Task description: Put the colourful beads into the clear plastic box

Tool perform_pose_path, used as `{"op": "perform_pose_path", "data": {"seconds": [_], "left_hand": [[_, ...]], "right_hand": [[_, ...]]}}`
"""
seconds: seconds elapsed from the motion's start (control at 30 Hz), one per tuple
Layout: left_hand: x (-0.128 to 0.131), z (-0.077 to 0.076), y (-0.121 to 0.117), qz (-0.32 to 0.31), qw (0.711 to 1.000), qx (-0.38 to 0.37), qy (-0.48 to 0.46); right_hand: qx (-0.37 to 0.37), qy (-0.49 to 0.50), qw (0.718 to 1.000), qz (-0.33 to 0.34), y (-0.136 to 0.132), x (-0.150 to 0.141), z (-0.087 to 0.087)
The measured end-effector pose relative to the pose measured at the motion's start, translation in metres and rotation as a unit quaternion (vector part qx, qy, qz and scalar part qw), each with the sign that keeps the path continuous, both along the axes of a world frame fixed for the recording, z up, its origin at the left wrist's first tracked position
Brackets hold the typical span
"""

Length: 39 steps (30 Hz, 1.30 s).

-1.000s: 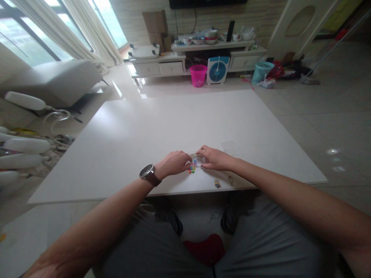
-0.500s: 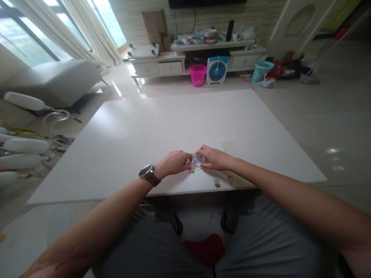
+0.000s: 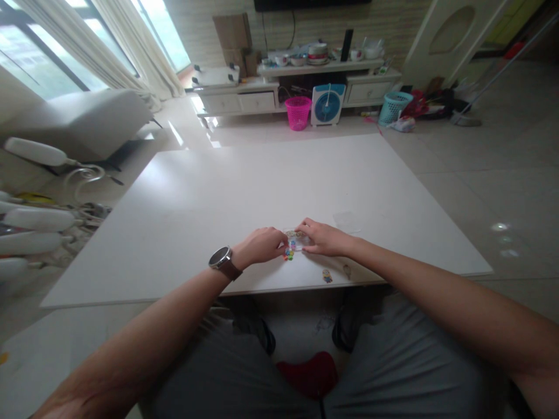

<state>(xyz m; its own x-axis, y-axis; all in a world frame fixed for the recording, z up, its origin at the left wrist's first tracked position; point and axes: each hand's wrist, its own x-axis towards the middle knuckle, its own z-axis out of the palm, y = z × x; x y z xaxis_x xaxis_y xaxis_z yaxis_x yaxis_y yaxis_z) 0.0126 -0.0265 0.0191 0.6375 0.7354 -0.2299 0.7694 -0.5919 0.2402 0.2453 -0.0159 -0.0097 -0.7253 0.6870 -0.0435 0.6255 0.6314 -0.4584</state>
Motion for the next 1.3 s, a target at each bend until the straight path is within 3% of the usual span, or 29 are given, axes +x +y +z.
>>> {"op": "perform_pose_path", "data": {"seconds": [1.3], "left_hand": [[-0.0013,0.0,0.0008,-0.011,1.0,-0.001,-0.017]], "right_hand": [[-0.003,0.005,1.0,-0.002,0.0003,0.0,-0.001]]}}
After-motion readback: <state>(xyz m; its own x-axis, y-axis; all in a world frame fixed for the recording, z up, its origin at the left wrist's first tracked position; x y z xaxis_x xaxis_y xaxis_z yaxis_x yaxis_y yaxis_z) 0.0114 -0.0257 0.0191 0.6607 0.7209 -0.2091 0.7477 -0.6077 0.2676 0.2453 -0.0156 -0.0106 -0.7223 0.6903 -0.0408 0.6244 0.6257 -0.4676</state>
